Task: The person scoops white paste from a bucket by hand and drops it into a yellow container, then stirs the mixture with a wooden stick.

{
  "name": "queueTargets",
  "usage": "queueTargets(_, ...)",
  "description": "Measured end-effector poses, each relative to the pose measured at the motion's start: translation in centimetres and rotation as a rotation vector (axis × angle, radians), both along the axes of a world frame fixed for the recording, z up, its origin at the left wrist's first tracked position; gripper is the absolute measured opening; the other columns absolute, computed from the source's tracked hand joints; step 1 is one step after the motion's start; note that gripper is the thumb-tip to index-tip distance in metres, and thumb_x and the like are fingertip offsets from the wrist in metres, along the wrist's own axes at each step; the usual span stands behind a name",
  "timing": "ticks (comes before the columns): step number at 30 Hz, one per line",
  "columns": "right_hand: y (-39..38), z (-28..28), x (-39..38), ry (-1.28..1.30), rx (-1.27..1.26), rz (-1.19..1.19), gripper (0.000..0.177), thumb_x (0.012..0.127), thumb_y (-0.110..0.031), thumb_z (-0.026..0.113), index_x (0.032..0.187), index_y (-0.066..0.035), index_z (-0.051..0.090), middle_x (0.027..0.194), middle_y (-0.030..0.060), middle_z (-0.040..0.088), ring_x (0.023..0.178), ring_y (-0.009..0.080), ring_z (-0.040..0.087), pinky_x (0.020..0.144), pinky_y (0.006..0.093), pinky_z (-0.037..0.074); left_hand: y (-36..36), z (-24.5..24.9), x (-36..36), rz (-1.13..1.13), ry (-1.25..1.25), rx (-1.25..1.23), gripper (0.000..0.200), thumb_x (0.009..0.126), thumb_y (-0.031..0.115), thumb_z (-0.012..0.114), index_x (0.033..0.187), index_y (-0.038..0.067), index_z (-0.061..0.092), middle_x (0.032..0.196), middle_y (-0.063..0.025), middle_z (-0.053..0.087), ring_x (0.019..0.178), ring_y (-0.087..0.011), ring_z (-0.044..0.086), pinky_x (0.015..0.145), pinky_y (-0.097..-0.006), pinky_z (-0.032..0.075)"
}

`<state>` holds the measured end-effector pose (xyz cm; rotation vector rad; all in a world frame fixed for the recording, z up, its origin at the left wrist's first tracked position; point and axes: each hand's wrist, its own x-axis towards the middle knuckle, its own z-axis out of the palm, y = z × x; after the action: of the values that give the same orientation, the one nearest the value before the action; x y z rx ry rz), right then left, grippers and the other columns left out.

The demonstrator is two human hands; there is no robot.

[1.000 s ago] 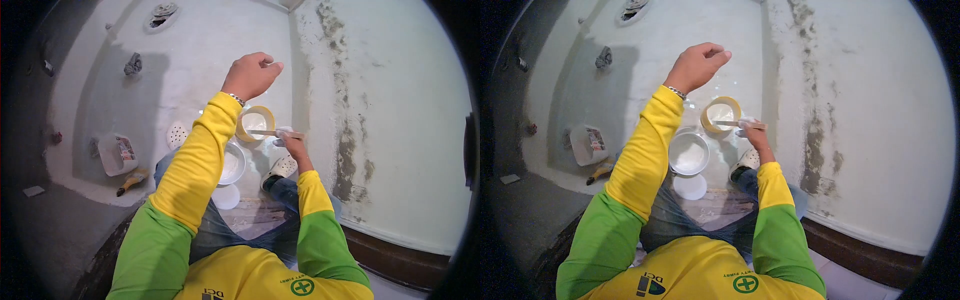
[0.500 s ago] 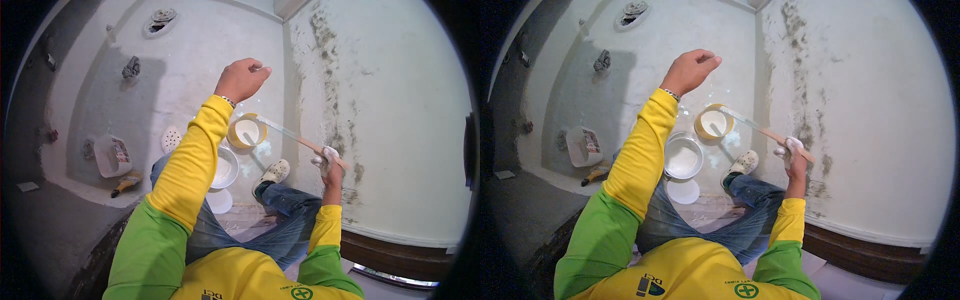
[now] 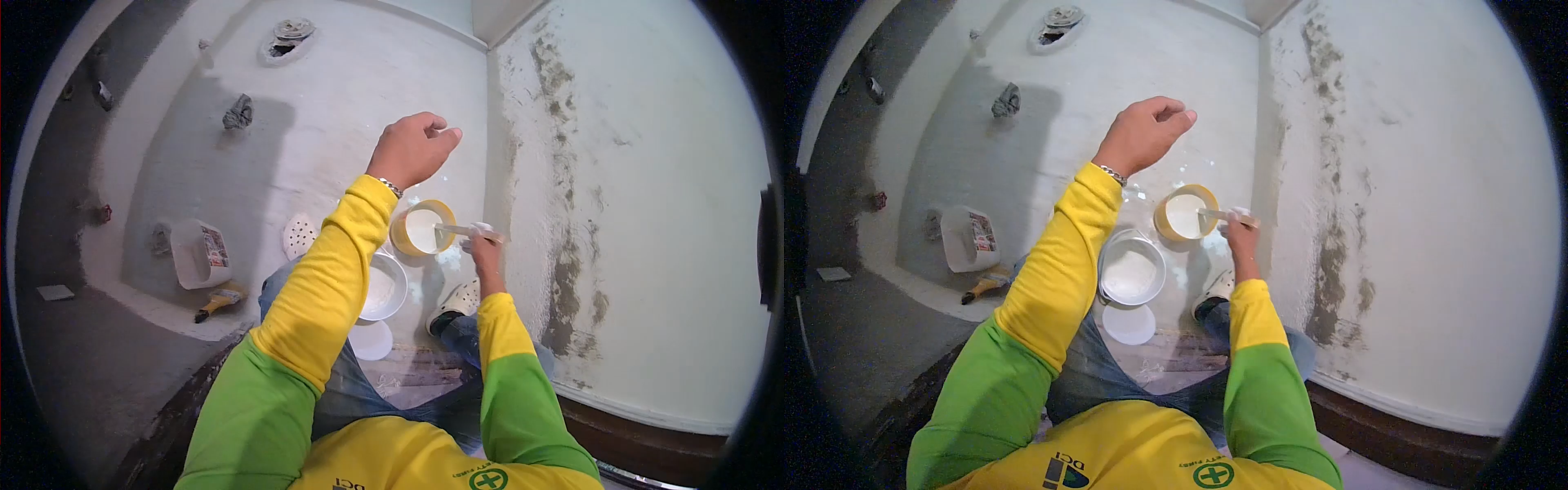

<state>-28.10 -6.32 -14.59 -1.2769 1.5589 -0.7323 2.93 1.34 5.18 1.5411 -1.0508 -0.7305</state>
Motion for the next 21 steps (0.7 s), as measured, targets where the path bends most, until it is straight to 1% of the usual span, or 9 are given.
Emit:
queueTargets(3, 0.3, -1.0, 3.1, 0.081, -0.219, 0.223, 0.023, 0.091, -0.017, 0.062, 0.106, 0.0, 0.068, 0.089, 0.0092, 0.068, 0.073, 0.0181, 0.066, 0.063, 0.0333, 0.059, 0.0, -0.1, 0.5, 0.014, -0.023, 0.014, 0.044, 0.087, 0.041, 0.065, 0.106, 0.002, 0.069, 0.101, -0.0156, 0.071, 0.096, -0.0261, 0.067, 0.087, -0.0343, 0.05)
queueTargets(4, 0.3, -0.3, 3.2, 0.002, -0.17, 0.387, 0.024, 0.09, -0.016, 0.062, 0.104, 0.001, 0.069, 0.09, 0.0091, 0.069, 0.072, 0.0175, 0.067, 0.064, 0.0335, 0.059, -0.1, -0.2, 0.5, 0.017, -0.042, 0.002, 0.043, 0.087, 0.04, 0.065, 0.106, 0.002, 0.07, 0.1, -0.0152, 0.071, 0.096, -0.0255, 0.067, 0.087, -0.0341, 0.05)
queueTargets(8, -0.8, 1.1, 1.7, -0.005, 0.053, 0.621, 0.022, 0.089, -0.013, 0.062, 0.104, 0.002, 0.068, 0.091, 0.0078, 0.069, 0.074, 0.0181, 0.068, 0.061, 0.0323, 0.059, -0.3, -0.6, 0.6, -0.005, -0.038, 0.004, 0.043, 0.087, 0.04, 0.065, 0.106, 0.001, 0.07, 0.1, -0.0145, 0.071, 0.095, -0.0242, 0.067, 0.086, -0.0333, 0.05)
queueTargets(10, -2.7, 0.8, 0.6, 0.078, 0.02, 0.575, 0.02, 0.087, -0.014, 0.064, 0.1, 0.001, 0.069, 0.087, 0.0073, 0.068, 0.074, 0.0179, 0.067, 0.058, 0.0318, 0.058, -0.6, -0.9, 0.8, -0.011, -0.034, -0.02, 0.05, 0.083, 0.045, 0.065, 0.108, 0.003, 0.069, 0.104, -0.018, 0.07, 0.098, -0.0313, 0.066, 0.089, -0.0371, 0.051)
queueTargets(12, -3.5, -0.5, 0.0, 0.156, -0.019, 0.522, 0.019, 0.086, -0.015, 0.066, 0.097, 0.0, 0.07, 0.083, 0.0069, 0.068, 0.075, 0.0176, 0.067, 0.055, 0.0312, 0.056, -0.7, -1.4, 0.9, -0.031, -0.034, -0.017, 0.049, 0.083, 0.046, 0.066, 0.107, 0.004, 0.07, 0.104, -0.0175, 0.07, 0.098, -0.031, 0.066, 0.088, -0.0369, 0.051)
queueTargets(14, -3.2, -1.5, -0.4, 0.235, -0.293, 0.414, 0.018, 0.085, -0.014, 0.066, 0.095, 0.0, 0.07, 0.083, 0.0074, 0.068, 0.073, 0.0175, 0.067, 0.054, 0.0308, 0.055, -0.9, -1.9, 1.0, -0.043, -0.023, -0.003, 0.048, 0.082, 0.047, 0.067, 0.105, 0.004, 0.071, 0.102, -0.0161, 0.07, 0.096, -0.0296, 0.067, 0.087, -0.0359, 0.051)
queueTargets(15, -2.6, -1.2, -0.8, 0.228, -0.291, 0.395, 0.018, 0.085, -0.014, 0.066, 0.095, 0.0, 0.07, 0.083, 0.0074, 0.068, 0.073, 0.0175, 0.067, 0.054, 0.0308, 0.055, -0.9, -2.3, 1.1, -0.062, -0.032, -0.001, 0.048, 0.082, 0.047, 0.067, 0.105, 0.004, 0.071, 0.102, -0.0161, 0.07, 0.096, -0.0296, 0.067, 0.087, -0.0359, 0.051)
queueTargets(18, 0.8, 4.5, -0.2, -0.088, -0.05, 0.157, 0.022, 0.087, -0.017, 0.066, 0.099, 0.001, 0.069, 0.086, 0.0093, 0.067, 0.069, 0.0177, 0.066, 0.054, 0.0298, 0.055, -0.8, -4.0, 1.5, -0.082, -0.03, 0.045, 0.049, 0.083, 0.046, 0.067, 0.107, 0.003, 0.07, 0.102, -0.0164, 0.07, 0.095, -0.0282, 0.066, 0.086, -0.0344, 0.051)
queueTargets(21, 4.3, 8.5, -1.2, -0.103, -0.179, 0.095, 0.022, 0.088, -0.017, 0.065, 0.099, 0.001, 0.068, 0.088, 0.0089, 0.066, 0.066, 0.0174, 0.065, 0.055, 0.0291, 0.055, 0.0, -6.7, 1.7, -0.116, -0.054, 0.104, 0.054, 0.083, 0.046, 0.067, 0.112, 0.0, 0.067, 0.107, -0.0191, 0.069, 0.1, -0.0304, 0.065, 0.09, -0.0354, 0.049)
